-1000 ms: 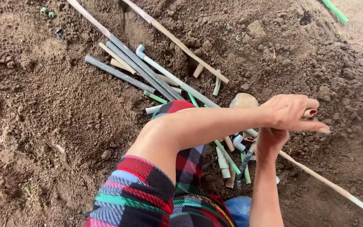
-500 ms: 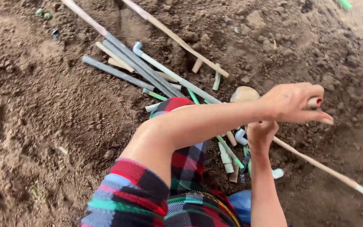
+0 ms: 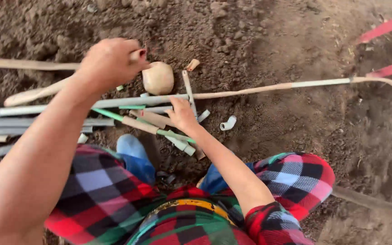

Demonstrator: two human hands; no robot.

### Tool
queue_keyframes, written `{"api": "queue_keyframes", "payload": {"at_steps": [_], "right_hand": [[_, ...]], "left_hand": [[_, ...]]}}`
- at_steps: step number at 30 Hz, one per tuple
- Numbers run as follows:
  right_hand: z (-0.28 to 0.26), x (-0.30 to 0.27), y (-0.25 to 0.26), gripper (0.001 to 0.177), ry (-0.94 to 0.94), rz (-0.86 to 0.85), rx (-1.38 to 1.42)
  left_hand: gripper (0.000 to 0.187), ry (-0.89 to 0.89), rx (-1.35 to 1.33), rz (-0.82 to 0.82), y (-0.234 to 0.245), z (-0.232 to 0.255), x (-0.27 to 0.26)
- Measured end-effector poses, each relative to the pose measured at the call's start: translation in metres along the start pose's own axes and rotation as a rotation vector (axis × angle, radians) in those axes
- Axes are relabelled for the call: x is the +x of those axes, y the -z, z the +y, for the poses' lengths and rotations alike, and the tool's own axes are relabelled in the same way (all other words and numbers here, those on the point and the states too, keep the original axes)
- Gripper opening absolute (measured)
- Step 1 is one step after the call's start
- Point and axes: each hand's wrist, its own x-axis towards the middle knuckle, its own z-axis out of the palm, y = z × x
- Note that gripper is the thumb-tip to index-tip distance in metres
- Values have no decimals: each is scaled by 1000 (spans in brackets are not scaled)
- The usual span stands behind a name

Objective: A person uses a hacksaw blade to cut and score PVC pipes and wooden sticks on a dirt surface, eventually fitting pipe pieces together.

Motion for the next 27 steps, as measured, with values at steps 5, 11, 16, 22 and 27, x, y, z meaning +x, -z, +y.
{"api": "queue_keyframes", "payload": {"at_steps": [5,11,16,22,27], "right_hand": [[105,9,30,31,-54,283,-209],[146,19,69,5,-276,209,-400],[228,40,48,27,-327,179,-598],[241,37,44,16,-222,288,-646],[245,38,60,17,-130,273,-721]], "left_hand": [[27,237,-110,-122,6,-17,10],[22,345,-134,-175,14,-13,19],[25,209,-108,-49,-39,-56,29],[27,334,-97,-198,-32,-47,24],[36,275,-89,-178,-32,-52,24]]}}
